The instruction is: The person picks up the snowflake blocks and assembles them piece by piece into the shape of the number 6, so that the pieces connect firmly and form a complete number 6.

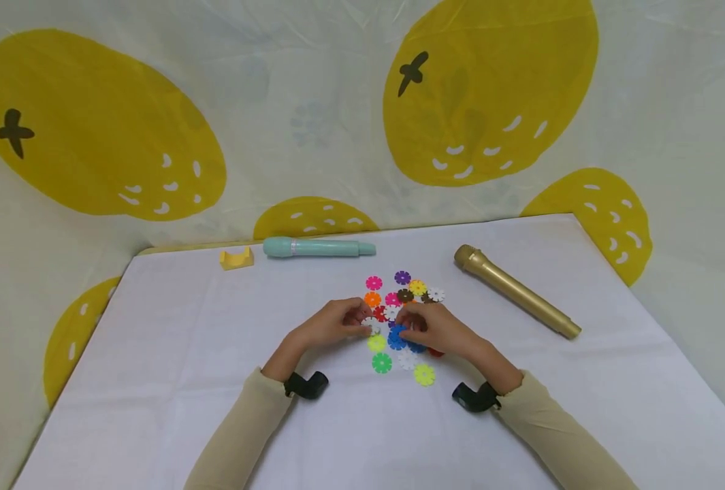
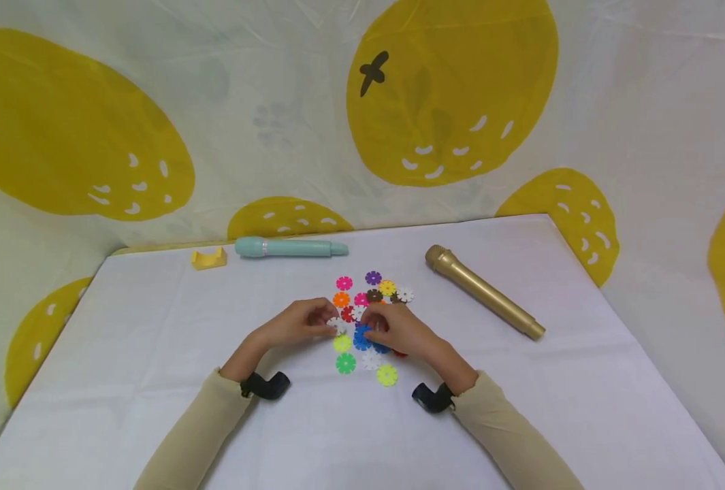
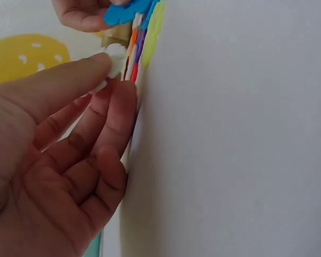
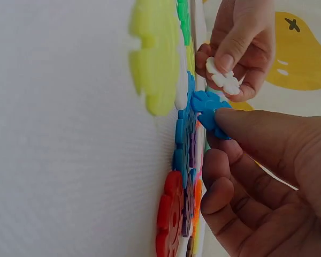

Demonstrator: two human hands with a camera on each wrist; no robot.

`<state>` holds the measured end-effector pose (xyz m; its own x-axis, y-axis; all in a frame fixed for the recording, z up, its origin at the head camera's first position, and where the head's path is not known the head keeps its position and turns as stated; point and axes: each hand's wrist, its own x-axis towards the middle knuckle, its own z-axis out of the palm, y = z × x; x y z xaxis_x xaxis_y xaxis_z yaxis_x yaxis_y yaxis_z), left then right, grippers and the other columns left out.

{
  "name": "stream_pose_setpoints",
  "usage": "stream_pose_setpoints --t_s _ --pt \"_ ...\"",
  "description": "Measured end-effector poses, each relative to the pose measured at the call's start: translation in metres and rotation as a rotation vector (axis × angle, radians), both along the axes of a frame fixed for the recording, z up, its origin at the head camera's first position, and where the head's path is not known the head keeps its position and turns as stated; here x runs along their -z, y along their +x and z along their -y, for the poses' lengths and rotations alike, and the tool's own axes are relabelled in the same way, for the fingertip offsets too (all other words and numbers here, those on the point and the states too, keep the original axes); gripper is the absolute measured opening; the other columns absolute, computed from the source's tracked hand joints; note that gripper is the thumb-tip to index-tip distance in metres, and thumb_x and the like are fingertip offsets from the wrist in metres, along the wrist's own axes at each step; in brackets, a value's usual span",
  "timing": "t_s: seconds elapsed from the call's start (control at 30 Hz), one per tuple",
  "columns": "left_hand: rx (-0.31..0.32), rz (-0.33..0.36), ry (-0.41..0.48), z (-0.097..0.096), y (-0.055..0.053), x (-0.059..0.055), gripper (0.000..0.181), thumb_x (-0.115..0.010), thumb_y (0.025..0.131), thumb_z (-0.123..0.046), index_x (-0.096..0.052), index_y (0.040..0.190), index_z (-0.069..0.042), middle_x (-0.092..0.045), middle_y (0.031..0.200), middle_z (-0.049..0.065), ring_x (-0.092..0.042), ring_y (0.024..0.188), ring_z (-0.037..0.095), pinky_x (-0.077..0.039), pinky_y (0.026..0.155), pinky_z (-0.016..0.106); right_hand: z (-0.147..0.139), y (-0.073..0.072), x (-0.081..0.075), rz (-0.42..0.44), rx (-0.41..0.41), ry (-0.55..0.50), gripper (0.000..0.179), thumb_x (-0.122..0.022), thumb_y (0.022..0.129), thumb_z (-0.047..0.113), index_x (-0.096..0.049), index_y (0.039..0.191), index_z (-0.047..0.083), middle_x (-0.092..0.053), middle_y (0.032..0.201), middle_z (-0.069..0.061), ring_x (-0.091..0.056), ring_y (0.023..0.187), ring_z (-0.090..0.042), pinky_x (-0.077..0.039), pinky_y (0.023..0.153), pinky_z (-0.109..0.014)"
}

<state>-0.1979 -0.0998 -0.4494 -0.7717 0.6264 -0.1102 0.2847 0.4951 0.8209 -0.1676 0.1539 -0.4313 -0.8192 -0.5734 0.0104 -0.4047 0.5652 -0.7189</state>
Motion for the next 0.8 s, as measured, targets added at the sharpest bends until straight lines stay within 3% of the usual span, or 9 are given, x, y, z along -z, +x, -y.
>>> stream_pose_setpoints --t_s 0.13,0.27,0.43,0.8 --pt "-0.08 0.14 0.067 -0.003 0.002 0.0 0.021 -0.071 0.09 -0.019 -0.062 0.103 -0.005 -0.06 0.089 0.002 -0.055 0.084 0.015 -0.047 0.076 0.023 -0.001 0.0 -0.001 -0.008 0.021 -0.024 0.016 -0.073 0.087 0.01 -0.064 0.099 0.003 -0.059 0.08 0.002 -0.052 0.074 -0.012 -0.048 0.065 -0.021" --pt "-0.139 0.221 0.108 -0.007 0.002 -0.002 0.022 -0.071 0.091 -0.018 -0.062 0.104 -0.002 -0.06 0.087 0.004 -0.055 0.08 0.016 -0.045 0.072 0.024 0.0 0.001 -0.003 -0.017 0.036 -0.051 0.015 -0.073 0.086 0.008 -0.063 0.097 0.004 -0.058 0.079 0.001 -0.051 0.074 -0.014 -0.047 0.064 -0.022" --pt "-0.173 0.242 0.116 -0.009 0.002 -0.002 0.023 -0.071 0.09 -0.018 -0.064 0.103 -0.001 -0.061 0.085 0.002 -0.055 0.076 0.014 -0.045 0.07 0.022 0.001 0.001 -0.003 -0.057 0.035 -0.107 0.013 -0.073 0.086 0.005 -0.065 0.096 0.003 -0.064 0.086 -0.002 -0.057 0.078 -0.016 -0.05 0.069 -0.023" --pt "-0.181 0.3 0.183 -0.013 0.006 -0.002 0.021 -0.07 0.091 -0.016 -0.063 0.101 0.001 -0.067 0.081 0.002 -0.063 0.074 0.012 -0.046 0.07 0.022 0.004 0.001 0.0 -0.066 0.04 -0.198 0.011 -0.072 0.086 0.001 -0.067 0.096 0.002 -0.067 0.091 -0.007 -0.065 0.085 -0.021 -0.056 0.076 -0.028"
